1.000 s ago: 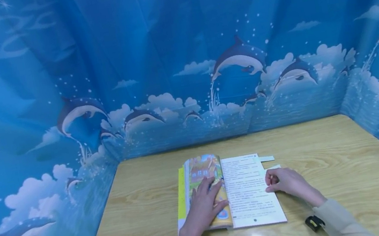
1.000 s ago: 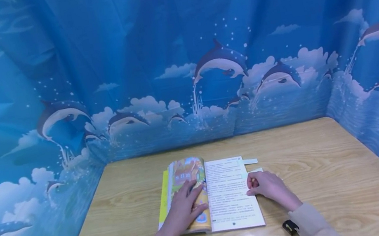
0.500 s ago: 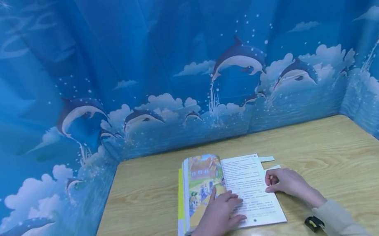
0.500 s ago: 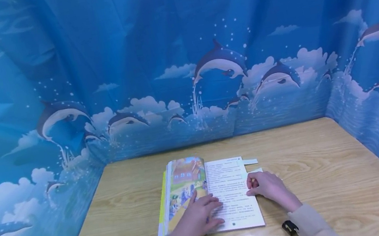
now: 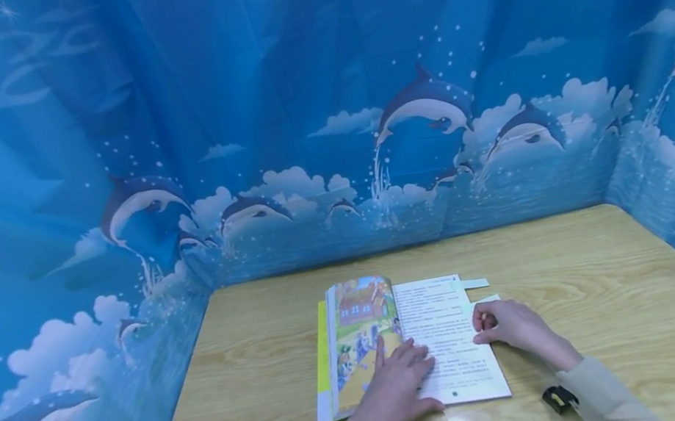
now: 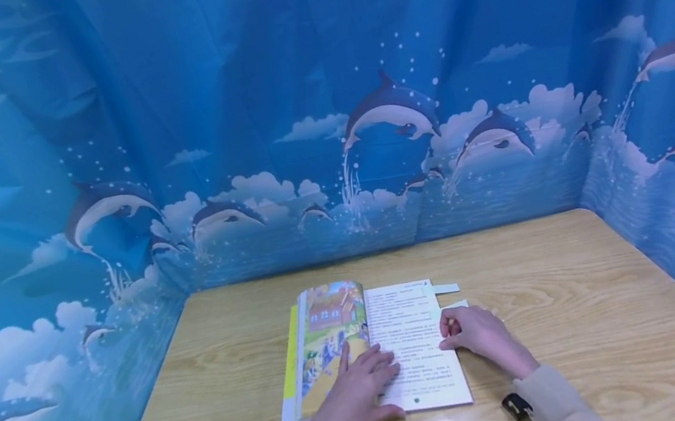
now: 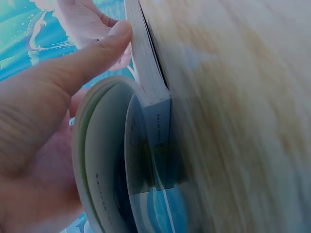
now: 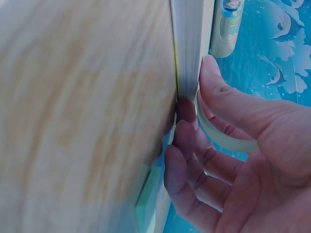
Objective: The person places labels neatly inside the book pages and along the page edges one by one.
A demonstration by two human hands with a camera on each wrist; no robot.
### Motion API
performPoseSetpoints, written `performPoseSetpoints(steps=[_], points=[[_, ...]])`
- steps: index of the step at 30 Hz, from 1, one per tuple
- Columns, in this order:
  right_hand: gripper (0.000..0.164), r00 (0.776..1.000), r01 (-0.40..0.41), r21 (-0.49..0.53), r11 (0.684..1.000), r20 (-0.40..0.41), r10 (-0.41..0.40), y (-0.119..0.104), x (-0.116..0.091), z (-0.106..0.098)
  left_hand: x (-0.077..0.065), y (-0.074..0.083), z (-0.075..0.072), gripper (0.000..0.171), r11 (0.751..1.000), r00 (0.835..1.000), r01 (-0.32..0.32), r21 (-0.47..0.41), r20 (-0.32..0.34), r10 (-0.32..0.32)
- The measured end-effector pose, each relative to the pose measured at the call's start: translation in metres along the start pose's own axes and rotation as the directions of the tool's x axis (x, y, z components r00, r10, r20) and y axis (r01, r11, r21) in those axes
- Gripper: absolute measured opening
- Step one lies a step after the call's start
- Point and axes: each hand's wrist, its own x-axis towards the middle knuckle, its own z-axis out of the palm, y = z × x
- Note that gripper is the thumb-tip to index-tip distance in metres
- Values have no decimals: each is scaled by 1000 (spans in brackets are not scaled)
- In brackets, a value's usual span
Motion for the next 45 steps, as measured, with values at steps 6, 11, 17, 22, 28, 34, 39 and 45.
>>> performPoseSetpoints(steps=[6, 11, 17, 22, 28, 34, 39, 45], points=[[24, 1000, 4, -4, 1000, 3, -4, 3, -1, -5, 2, 0, -1, 63, 1000, 1000, 6, -29, 30, -5], [22, 1000, -1, -32, 999, -9, 1, 7, -4, -12, 3, 0, -1, 59, 1000, 1000, -7, -23, 25, 8], [18, 997, -48, -38, 998, -56, 46, 9, -9, -22, 3, 1, -2, 68, 1000, 1000, 4, -4, 25, -3], [14, 992, -65, -13, 998, -111, 63, 10, -12, -27, 0, 1, -1, 75, 1000, 1000, 13, -4, 18, -13], [18, 968, -22, 5, 1000, -248, 23, 11, -14, -31, -2, 0, -2, 63, 998, 1000, -8, -56, 10, 8], [24, 912, 1, 29, 1000, -410, 11, 15, -14, -34, -3, 0, -1, 53, 999, 999, 9, -53, -34, -11], [29, 875, -1, 44, 999, -483, 22, 17, -14, -36, 0, 4, 1, 43, 997, 993, 55, -61, -100, -61], [26, 920, -28, 20, 999, -390, 33, 10, -15, -28, 2, 4, -1, 24, 998, 987, 45, -43, -150, -51]])
